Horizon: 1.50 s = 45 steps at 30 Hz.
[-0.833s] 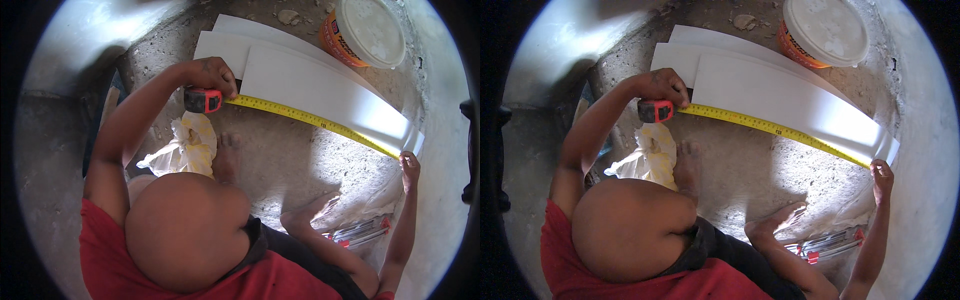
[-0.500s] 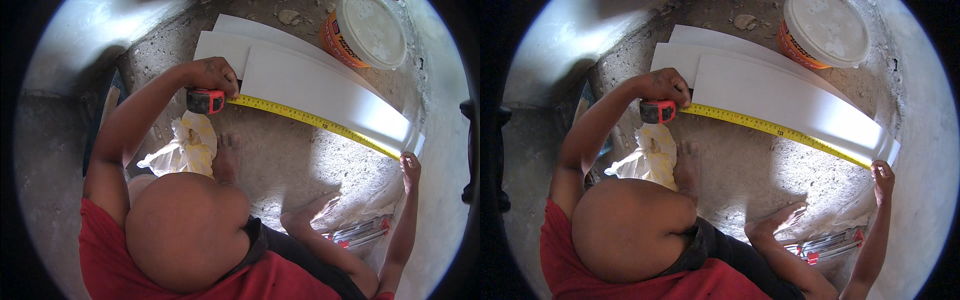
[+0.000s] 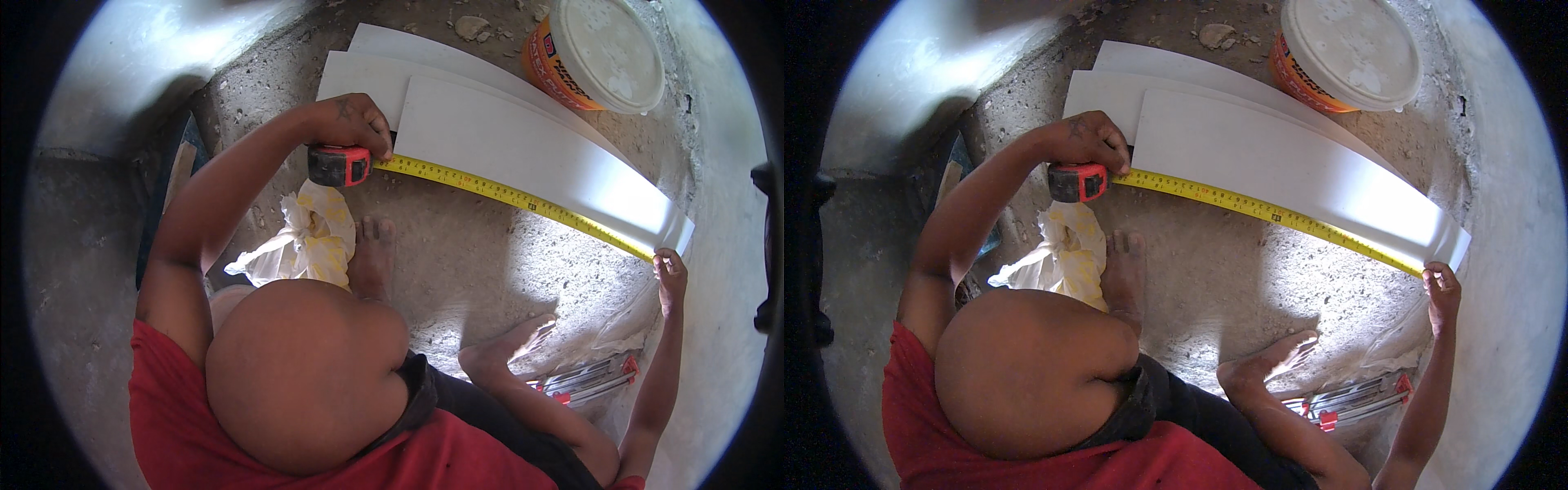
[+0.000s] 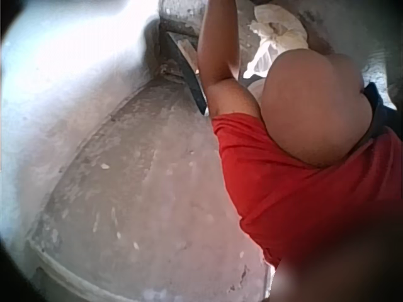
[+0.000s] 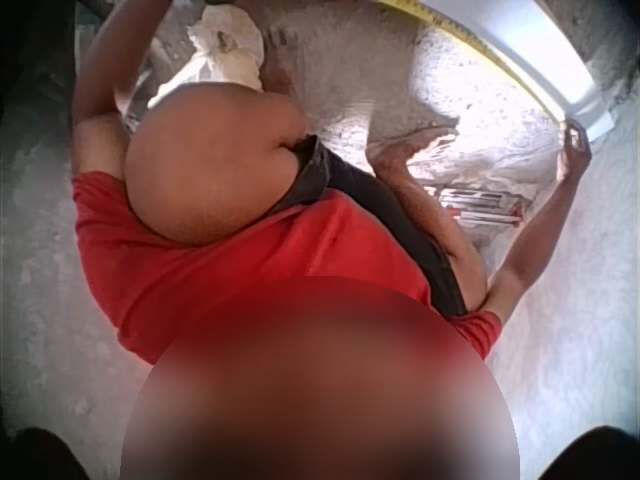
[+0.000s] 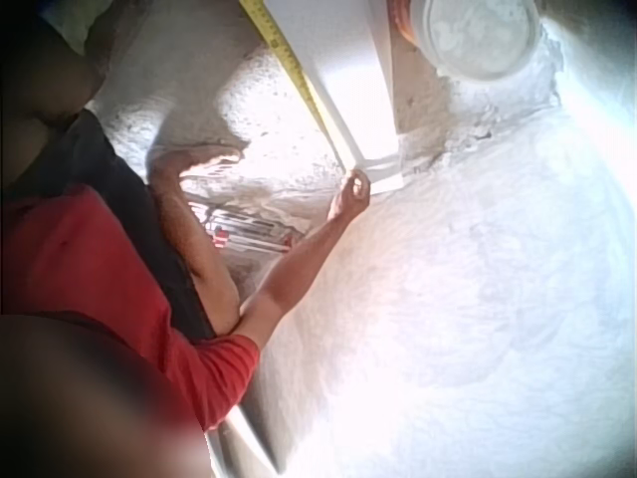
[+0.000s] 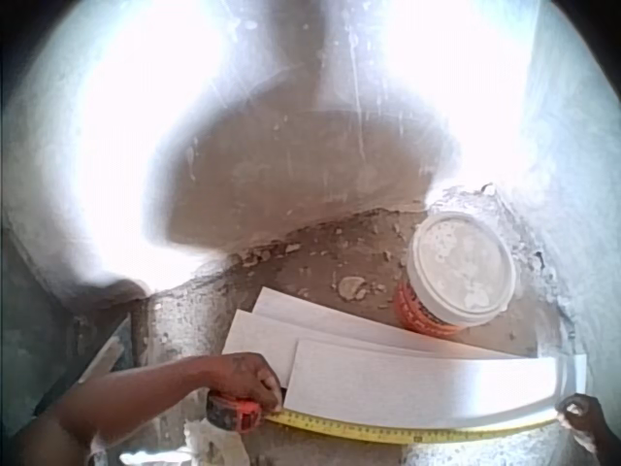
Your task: The person gathers white rectangular panels from a pile, carries them down a staircase, and places them on the floor. Then the person sits and uses a tape measure to measure the length of each panel, arranging them in a stack.
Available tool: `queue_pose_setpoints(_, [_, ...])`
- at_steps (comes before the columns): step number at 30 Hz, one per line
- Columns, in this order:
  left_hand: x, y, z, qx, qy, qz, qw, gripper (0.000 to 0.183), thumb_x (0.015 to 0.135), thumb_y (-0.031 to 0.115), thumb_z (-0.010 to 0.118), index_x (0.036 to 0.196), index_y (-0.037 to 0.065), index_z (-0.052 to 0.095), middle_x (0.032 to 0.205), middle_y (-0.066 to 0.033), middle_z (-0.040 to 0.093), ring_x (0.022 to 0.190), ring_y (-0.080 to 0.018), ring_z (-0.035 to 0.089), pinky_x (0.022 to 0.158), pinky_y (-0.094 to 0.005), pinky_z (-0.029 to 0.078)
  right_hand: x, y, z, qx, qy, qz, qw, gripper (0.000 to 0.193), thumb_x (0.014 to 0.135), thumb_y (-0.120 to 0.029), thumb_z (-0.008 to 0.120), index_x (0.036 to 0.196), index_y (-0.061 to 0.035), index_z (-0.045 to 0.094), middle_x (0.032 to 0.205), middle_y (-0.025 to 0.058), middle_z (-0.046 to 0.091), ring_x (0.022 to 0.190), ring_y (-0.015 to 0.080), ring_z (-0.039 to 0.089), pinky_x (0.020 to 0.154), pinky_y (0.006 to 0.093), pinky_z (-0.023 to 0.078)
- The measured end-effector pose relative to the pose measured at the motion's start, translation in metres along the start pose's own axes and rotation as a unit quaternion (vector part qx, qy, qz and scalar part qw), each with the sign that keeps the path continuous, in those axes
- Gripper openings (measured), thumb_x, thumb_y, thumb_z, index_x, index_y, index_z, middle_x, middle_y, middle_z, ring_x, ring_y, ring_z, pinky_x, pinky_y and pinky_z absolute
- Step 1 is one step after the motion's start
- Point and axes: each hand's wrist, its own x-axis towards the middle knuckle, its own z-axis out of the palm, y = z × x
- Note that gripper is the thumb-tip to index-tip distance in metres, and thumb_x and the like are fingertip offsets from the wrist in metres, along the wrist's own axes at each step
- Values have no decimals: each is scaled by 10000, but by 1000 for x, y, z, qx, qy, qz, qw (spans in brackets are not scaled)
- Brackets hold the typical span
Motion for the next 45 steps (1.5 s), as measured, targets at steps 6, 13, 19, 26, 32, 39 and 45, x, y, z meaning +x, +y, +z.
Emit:
queue_pose_setpoints(6, [0, 1, 0, 31, 9, -49, 998, 300, 752, 257, 758, 933, 19, 742, 847, -87, 714, 714, -110, 621, 649, -262, 498, -2, -4, 2, -12, 6, 9, 1000, 125, 895, -156, 657, 982, -68, 637, 832, -42, 573, 718, 60, 473, 649, 230, 395])
queue_pose_setpoints(13, [1, 4, 0, -7, -27, -62, 998, 311, 747, 238, 752, 966, 18, 735, 858, -71, 716, 727, -118, 633, 684, -260, 507, -1, 1, 5, 1, 21, -31, 999, 106, 894, -131, 649, 968, -57, 634, 860, -26, 586, 771, 76, 510, 698, 242, 418])
queue_pose_setpoints(19, [-5, 14, -5, 31, 22, -25, 999, 269, 740, 210, 743, 930, 20, 737, 827, -67, 710, 696, -110, 626, 654, -262, 496, 0, 2, 5, 4, 31, -30, 999, 100, 893, -138, 651, 949, -57, 634, 866, -22, 587, 778, 80, 509, 709, 241, 413])
queue_pose_setpoints(26, [0, 33, -19, 116, 66, -37, 990, 218, 709, 211, 749, 817, 23, 726, 723, -46, 683, 611, -117, 593, 582, -284, 474, -1, 0, 7, 19, 17, -39, 999, 105, 891, -149, 653, 940, -58, 631, 860, -26, 580, 767, 72, 493, 702, 234, 400])
queue_pose_setpoints(32, [1, 26, -14, 92, 43, -36, 994, 206, 744, 191, 739, 842, 10, 736, 729, -59, 695, 577, -93, 591, 558, -248, 470, -3, 4, 7, 25, 1, -58, 998, 118, 902, -162, 650, 954, -61, 619, 819, -30, 558, 733, 70, 469, 681, 233, 390])
queue_pose_setpoints(39, [4, 20, -15, 46, 35, -30, 998, 179, 722, 194, 735, 791, 30, 713, 739, -37, 686, 626, -94, 591, 590, -263, 468, -2, 0, 6, 4, 5, -35, 999, 106, 898, -149, 651, 943, -57, 624, 831, -30, 563, 736, 68, 464, 682, 232, 388])
queue_pose_setpoints(45, [5, 22, -15, 58, 35, -29, 997, 212, 737, 183, 746, 854, 7, 733, 763, -67, 704, 604, -96, 607, 578, -240, 479, -2, 3, 6, -1, 11, -33, 999, 135, 893, -181, 671, 924, -59, 620, 824, -31, 567, 728, 73, 467, 680, 236, 389])
